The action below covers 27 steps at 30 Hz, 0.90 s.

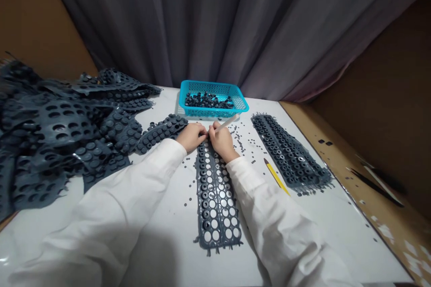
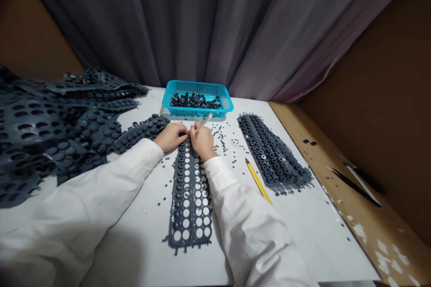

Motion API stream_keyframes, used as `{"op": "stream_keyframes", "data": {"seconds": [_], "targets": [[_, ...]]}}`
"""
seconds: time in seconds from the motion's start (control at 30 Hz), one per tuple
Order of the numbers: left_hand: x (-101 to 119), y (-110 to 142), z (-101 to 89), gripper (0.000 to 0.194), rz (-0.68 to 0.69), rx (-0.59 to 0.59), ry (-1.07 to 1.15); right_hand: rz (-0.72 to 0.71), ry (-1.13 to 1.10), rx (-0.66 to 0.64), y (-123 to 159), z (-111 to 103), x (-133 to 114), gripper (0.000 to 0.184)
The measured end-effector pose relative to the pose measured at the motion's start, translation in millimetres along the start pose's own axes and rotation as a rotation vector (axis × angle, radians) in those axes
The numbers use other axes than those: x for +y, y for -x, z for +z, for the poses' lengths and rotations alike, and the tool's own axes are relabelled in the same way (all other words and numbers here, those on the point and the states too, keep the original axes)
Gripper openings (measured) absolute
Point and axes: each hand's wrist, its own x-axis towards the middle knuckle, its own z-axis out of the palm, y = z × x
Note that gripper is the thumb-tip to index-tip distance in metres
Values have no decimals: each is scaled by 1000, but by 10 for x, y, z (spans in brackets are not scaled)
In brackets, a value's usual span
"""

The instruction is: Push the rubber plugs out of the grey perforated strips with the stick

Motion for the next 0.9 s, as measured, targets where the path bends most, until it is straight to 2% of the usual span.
{"op": "stream_keyframes", "data": {"seconds": [0.4, 0.53, 0.63, 0.7, 0.77, 0.83, 0.9], "targets": [[17, 27, 0, 12, -121, 116, 149, -22, 114, -60, 9, -24, -43, 29], [21, -3, -72, 18, -217, 242, 240, -16, 0, -19, 25, 1, -16, 26], [60, -31, -107, 19, -257, 290, 444, 0, -208, 35, 14, -14, 17, 27], [149, -47, -144, 21, -242, 295, 547, 8, -352, 121, -23, -99, 25, 34], [300, -58, -223, 24, -208, 300, 568, -1, -507, 263, -72, -274, 3, 37], [499, -57, -353, 25, -174, 305, 585, -38, -694, 387, -104, -533, -56, 35], [713, -33, -514, 24, -128, 294, 595, -111, -841, 417, -90, -833, -144, 27]]}}
